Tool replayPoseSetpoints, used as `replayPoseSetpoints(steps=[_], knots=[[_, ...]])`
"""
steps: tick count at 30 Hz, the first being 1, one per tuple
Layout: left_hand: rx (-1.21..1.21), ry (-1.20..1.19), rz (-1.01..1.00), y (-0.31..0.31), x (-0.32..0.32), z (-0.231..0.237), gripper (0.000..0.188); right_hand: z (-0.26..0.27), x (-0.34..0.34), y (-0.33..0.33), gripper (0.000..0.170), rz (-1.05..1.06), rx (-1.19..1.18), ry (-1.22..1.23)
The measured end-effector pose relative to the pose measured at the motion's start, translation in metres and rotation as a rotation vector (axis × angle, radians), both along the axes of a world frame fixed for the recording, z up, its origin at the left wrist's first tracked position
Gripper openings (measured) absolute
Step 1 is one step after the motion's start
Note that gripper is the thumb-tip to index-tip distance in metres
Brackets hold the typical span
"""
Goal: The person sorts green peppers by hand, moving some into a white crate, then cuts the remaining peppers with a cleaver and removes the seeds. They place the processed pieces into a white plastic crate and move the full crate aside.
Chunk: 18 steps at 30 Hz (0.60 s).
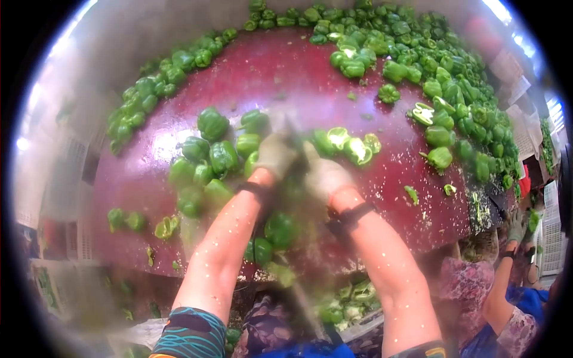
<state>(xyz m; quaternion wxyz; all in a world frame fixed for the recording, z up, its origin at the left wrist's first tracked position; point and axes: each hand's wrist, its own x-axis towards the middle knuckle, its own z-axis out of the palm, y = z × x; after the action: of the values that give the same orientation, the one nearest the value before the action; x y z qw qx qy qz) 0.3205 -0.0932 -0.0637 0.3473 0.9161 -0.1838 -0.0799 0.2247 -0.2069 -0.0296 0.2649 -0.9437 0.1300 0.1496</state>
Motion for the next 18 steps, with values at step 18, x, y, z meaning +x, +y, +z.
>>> replayPoseSetpoints(steps=[18], knots=[[0.372, 0.048, 0.008, 0.038, -0.084, 0.019, 0.039, 0.042, -0.136, -0.003, 0.067, 0.051, 0.051, -0.555]])
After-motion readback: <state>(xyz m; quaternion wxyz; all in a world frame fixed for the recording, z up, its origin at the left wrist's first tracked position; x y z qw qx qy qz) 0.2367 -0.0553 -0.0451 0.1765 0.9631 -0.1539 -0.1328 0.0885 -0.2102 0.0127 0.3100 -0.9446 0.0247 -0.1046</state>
